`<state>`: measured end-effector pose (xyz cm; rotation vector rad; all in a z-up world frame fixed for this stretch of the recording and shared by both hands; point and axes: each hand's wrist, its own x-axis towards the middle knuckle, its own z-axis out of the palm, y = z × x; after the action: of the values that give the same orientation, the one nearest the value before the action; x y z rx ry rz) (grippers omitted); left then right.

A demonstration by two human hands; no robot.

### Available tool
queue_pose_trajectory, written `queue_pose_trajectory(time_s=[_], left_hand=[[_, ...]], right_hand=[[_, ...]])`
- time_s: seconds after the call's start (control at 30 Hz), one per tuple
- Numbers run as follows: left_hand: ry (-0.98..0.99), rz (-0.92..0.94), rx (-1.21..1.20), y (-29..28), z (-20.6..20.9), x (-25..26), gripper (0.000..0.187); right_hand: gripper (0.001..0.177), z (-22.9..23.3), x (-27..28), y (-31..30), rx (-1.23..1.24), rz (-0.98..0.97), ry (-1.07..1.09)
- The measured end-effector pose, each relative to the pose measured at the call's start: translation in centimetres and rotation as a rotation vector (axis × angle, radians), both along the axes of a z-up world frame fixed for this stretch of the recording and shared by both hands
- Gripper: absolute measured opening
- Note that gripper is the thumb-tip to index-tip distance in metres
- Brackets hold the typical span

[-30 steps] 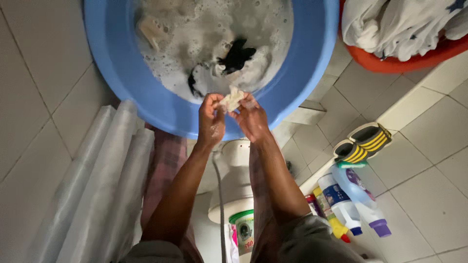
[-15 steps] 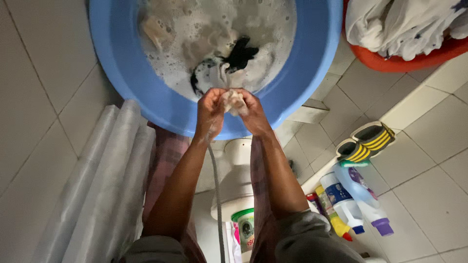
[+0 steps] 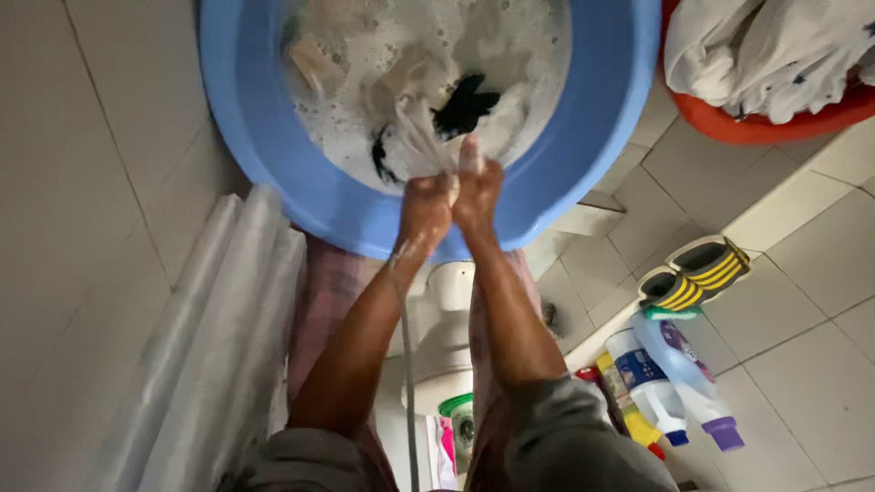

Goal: The person washes several items of clothing by hand in a blue basin of soapy water, scrubbing a white garment and dark socks before rinsing them.

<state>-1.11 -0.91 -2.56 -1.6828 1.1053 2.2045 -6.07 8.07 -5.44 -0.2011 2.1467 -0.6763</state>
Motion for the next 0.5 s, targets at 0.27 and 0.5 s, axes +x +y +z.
queue_pose_trajectory(time_s=[0.27, 0.5], left_hand=[[0.01, 0.075, 0.136, -0.3, -2.0, 0.8, 0.039], [-0.012, 0.006, 0.386, -1.9, -0.3, 0.5, 0.045]], right_hand=[[0.035, 0.5, 0.3, -0.4, -0.099, 0.1, 0.124], [0.034, -0.7, -2.1, -0.9, -0.151, -0.173, -0.2]])
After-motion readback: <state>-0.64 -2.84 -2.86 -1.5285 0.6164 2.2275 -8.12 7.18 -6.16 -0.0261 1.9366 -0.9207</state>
